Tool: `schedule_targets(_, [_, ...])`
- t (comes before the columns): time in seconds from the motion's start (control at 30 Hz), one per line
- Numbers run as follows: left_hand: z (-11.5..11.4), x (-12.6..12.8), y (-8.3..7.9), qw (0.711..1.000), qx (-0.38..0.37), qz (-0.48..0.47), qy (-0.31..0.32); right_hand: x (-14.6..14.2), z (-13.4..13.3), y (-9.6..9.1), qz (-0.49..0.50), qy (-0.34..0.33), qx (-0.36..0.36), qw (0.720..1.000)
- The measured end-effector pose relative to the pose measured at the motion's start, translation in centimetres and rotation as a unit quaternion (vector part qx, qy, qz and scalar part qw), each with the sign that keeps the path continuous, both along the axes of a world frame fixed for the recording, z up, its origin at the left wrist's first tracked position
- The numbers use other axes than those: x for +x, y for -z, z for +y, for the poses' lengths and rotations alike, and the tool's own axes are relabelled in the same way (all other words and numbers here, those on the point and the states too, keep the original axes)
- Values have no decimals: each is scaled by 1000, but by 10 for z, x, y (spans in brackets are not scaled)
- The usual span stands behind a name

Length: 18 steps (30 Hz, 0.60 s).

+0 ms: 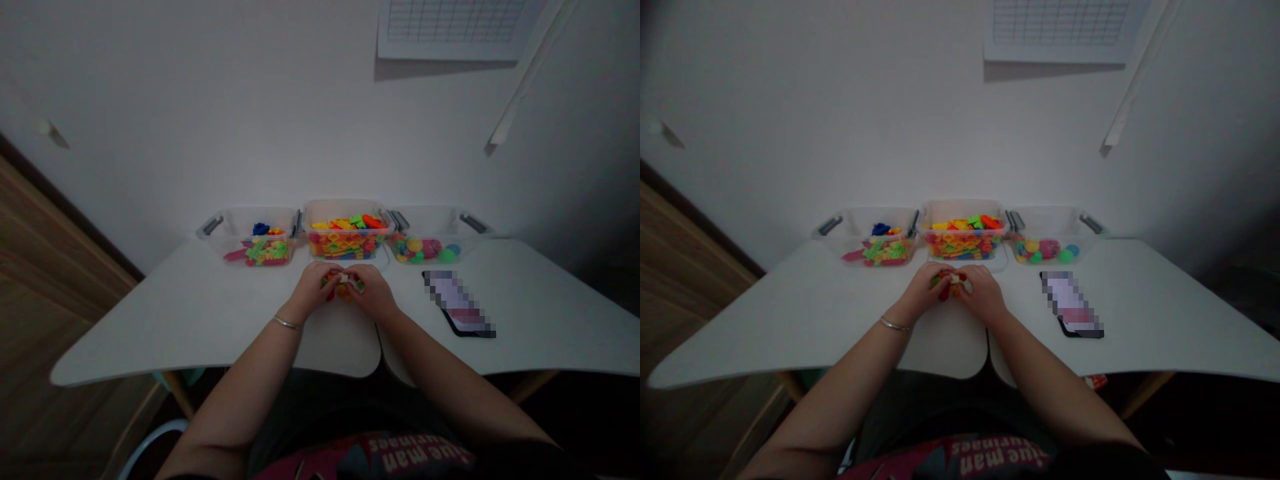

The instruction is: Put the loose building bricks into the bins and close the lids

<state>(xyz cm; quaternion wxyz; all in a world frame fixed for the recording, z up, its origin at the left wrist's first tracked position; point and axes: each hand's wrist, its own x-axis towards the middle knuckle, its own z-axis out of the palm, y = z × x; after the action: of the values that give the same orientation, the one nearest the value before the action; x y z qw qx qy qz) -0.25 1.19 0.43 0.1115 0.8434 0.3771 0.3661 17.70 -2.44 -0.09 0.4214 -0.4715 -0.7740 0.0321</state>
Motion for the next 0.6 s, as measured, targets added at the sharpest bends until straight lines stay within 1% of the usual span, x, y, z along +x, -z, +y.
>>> schedule_targets(0.13, [-2,1,-2,1000,-8,-9,-7,-2,0,-1,9,-4,12,1000])
schedule_targets(0.3, [0,3,1,1000,-3,-18,-21,-1,4,3,22,-17,26,999])
schedule_targets(0.43, [0,3,3,999,-4,-31,-19,0,6,6,32,-35,49,998])
schedule_targets(0.53, [0,2,2,999,4,-32,-10,0,8,-1,27,-36,77,996])
schedule_targets(0.6, [0,0,2,999,13,-29,-14,2,11,-12,35,-18,108,993])
